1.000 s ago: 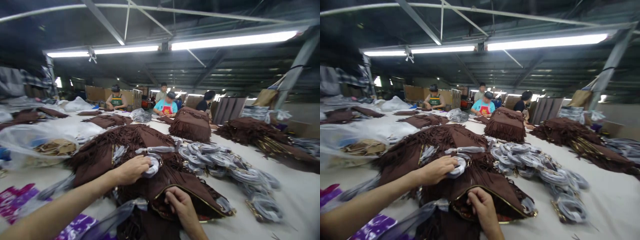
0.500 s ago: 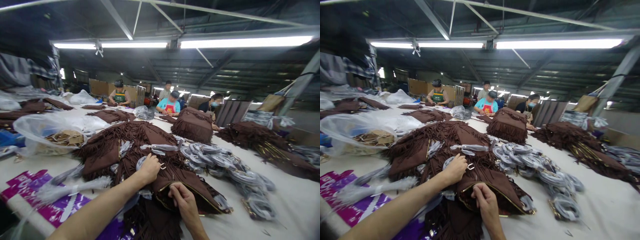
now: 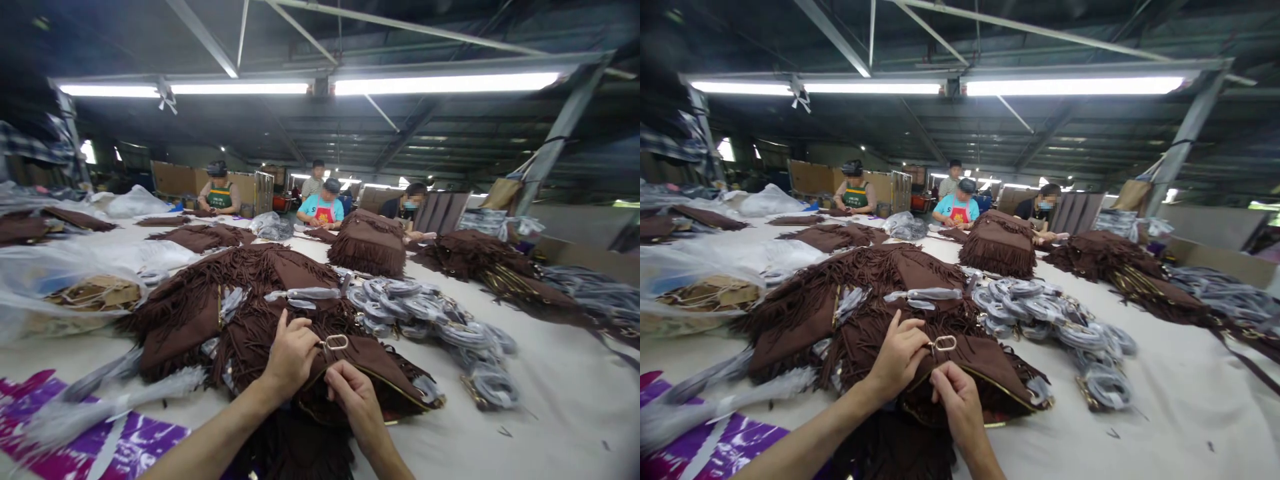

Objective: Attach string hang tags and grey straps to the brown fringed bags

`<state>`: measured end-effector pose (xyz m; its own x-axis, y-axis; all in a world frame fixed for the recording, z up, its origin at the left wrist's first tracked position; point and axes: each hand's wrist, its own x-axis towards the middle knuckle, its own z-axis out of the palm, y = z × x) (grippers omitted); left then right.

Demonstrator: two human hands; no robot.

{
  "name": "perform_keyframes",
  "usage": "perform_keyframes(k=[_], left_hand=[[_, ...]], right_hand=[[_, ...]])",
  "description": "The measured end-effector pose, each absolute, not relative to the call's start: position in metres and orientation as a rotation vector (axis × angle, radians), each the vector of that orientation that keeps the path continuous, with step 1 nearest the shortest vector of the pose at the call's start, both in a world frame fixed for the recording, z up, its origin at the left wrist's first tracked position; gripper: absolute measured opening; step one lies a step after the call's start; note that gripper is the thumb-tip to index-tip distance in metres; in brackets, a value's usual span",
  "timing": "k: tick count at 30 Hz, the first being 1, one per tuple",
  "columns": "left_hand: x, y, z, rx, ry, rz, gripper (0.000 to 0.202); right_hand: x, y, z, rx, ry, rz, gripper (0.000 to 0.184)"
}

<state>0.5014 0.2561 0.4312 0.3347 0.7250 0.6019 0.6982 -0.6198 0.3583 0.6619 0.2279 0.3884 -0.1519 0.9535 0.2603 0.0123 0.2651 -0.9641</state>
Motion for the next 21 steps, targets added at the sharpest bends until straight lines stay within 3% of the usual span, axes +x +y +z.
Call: perform_keyframes(k=[9,14,21], left_hand=[[0.503,0.247,0.429,2.538,1.216,1.178,0.021],[0.513,0.243,0.432,2.208,1.202,1.104,0.02],[0.514,0.258,0.432,1.975,1.209,1.34,0.022]], right_hand=[[0.658,0.226,0.392,-0.975,-1.42,1.031,0.046],[0.656,0.228,0.39,-0.995,-1.401,0.994,0.049],[0.662,0.226,0.395,-0.982,-1.309,0.956,0.038]])
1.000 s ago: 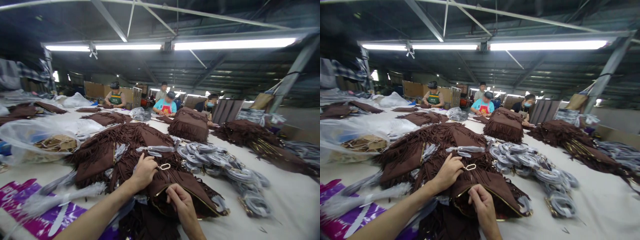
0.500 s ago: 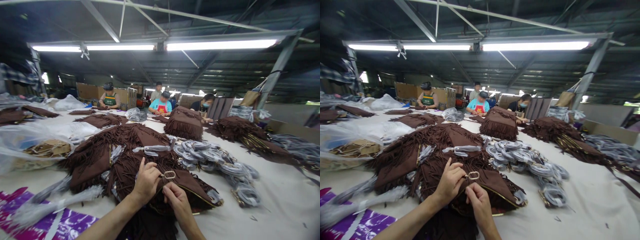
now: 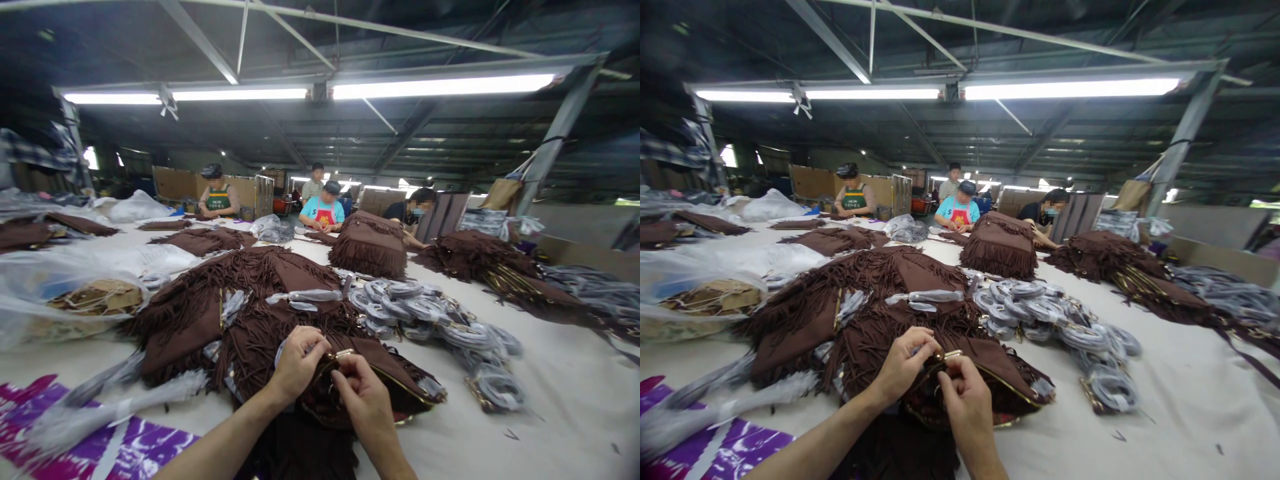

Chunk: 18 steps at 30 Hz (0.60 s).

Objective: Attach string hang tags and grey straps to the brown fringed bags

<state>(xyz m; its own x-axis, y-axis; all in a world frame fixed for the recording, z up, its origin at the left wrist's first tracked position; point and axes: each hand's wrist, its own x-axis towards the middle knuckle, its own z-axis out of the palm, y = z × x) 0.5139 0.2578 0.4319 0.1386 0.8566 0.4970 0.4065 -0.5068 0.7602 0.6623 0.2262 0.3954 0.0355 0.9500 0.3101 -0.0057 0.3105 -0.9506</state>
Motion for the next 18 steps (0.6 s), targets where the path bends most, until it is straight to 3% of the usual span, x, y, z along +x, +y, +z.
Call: perform_keyframes(k=[3,8,18], left_hand=[[0.511,0.255,0.435,2.014,1.151,1.461,0.024],[0.511,0.246,0.436,1.948,0.892,1.326,0.024],[0.511,0.241,0.432,2.087,0.865,1.146,0.026]], right_hand=[[0.672,0.22,0.407,-0.934,-1.205,1.142,0.037],[0.68,0.214,0.413,-0.762,-1.024,1.394,0.037],[0.68,0.225,0.402,-0.92,-1.098,1.063,0.038]])
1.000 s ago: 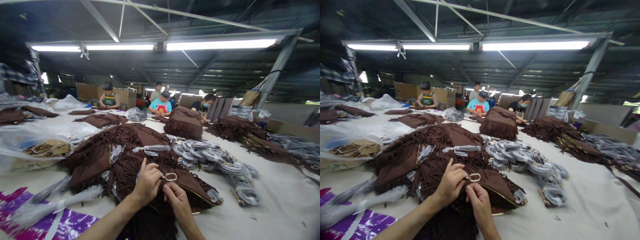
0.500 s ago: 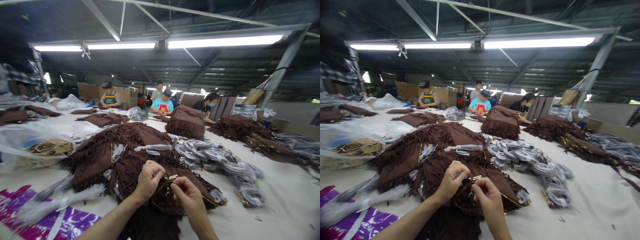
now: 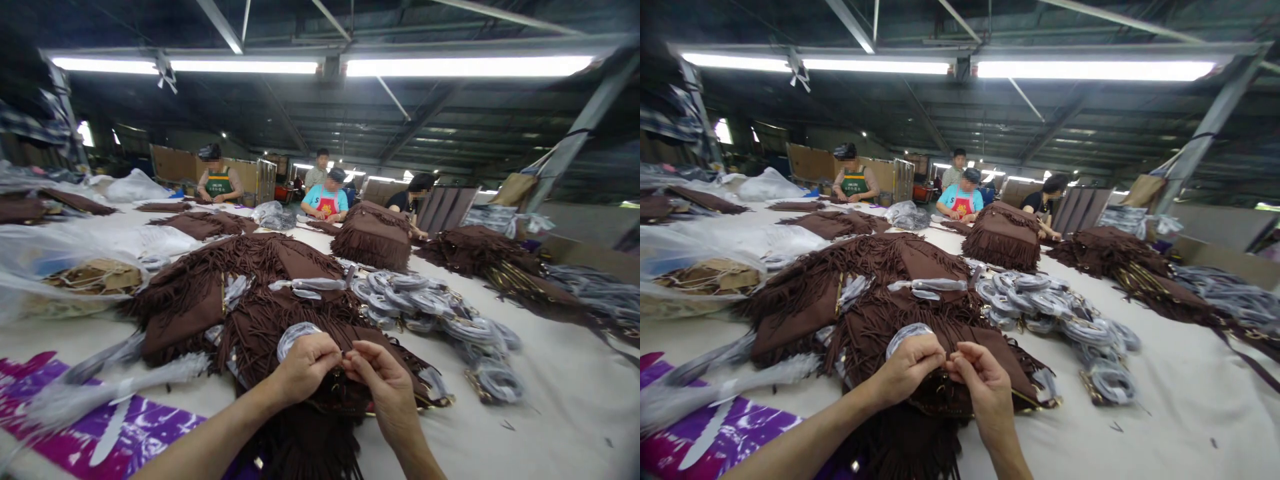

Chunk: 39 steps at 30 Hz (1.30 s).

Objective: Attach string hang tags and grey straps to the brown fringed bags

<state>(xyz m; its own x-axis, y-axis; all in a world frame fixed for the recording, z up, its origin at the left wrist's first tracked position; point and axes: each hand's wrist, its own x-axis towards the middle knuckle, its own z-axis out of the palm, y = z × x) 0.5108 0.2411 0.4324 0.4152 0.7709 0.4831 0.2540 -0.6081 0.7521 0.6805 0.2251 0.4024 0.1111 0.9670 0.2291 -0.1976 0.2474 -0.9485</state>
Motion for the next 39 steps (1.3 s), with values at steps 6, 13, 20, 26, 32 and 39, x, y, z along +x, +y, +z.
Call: perform_keyframes(k=[6,13,20,26,32,39], left_hand=[[0.514,0.238,0.432,2.235,0.871,1.121,0.029],[0.515,0.24,0.428,2.325,0.864,1.104,0.027],[0.515,0.241,0.428,2.376,0.912,1.064,0.027],[0.516,0.24,0.422,2.508,1.01,1.011,0.03],[0.519,0.239,0.42,2.732,1.089,0.875,0.022],[0.514,0.246,0.417,2.829,1.071,0.621,0.011]], right_hand=[[0.681,0.223,0.4,-0.948,-1.258,0.872,0.031],[0.682,0.223,0.396,-0.962,-1.316,0.871,0.028],[0.688,0.222,0.4,-1.005,-1.662,0.427,0.003],[0.686,0.217,0.406,-0.94,-1.819,0.141,0.013],[0.684,0.216,0.41,-0.93,-1.914,0.049,0.016],[0.689,0.219,0.408,-1.009,-2.034,0.26,0.017]])
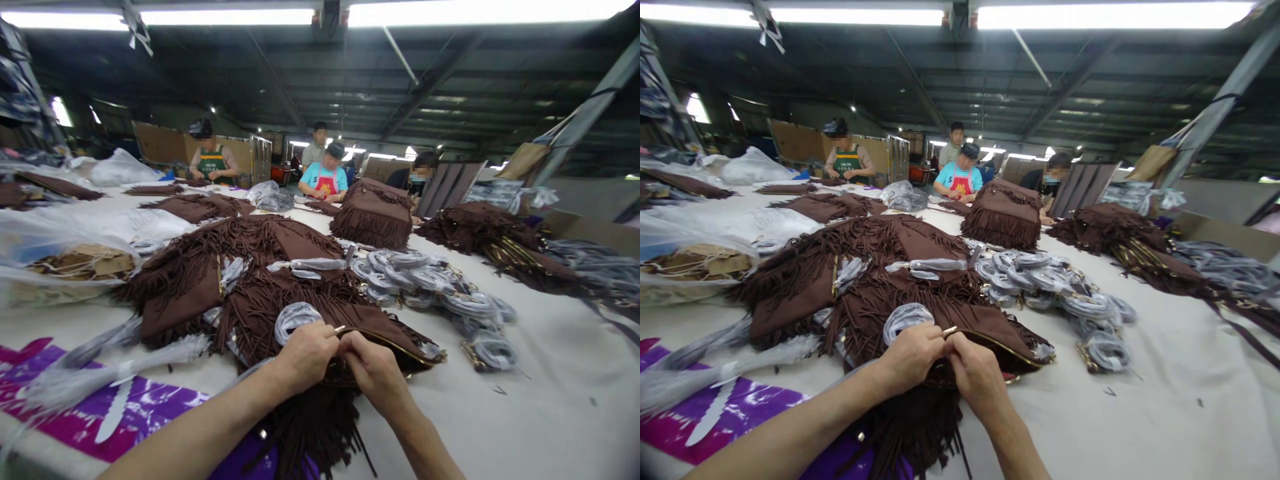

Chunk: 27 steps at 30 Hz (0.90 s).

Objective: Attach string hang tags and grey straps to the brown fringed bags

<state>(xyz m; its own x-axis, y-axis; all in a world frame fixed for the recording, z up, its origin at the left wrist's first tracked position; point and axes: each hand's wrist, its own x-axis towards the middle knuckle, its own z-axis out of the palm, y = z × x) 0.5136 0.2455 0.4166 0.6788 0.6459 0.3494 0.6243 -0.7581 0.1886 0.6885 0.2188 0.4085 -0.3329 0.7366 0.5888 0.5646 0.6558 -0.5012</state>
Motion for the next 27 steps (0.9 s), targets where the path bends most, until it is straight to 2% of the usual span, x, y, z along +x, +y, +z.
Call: perform_keyframes(k=[3,7,9,14,16,19,21,24,27], left_hand=[[0.503,0.242,0.43,2.656,1.042,0.714,0.009],[0.483,0.223,0.442,2.599,0.927,0.801,0.025],[0.475,0.211,0.439,2.654,0.944,0.761,0.028],[0.465,0.195,0.42,2.822,1.151,0.575,0.013],[0.466,0.193,0.417,2.848,1.255,0.525,0.009],[0.473,0.196,0.418,2.819,1.436,0.481,0.005],[0.478,0.202,0.422,2.811,1.479,0.416,0.01],[0.482,0.216,0.431,2.786,1.5,0.368,0.012],[0.482,0.226,0.439,2.727,1.534,0.537,0.015]], right_hand=[[0.697,0.223,0.411,-1.108,-1.909,0.268,0.017],[0.689,0.236,0.424,-1.21,-1.858,0.075,0.023],[0.67,0.244,0.432,-1.291,-2.005,0.1,0.022],[0.619,0.27,0.452,-1.428,-2.239,0.272,0.037],[0.616,0.276,0.461,-1.403,-2.21,0.306,0.032],[0.638,0.267,0.477,-1.354,-2.137,0.321,0.015],[0.662,0.245,0.482,-1.329,-2.015,0.445,0.012],[0.697,0.198,0.471,-1.375,-1.615,1.069,0.029],[0.714,0.158,0.444,-1.481,-1.29,1.442,0.038]])
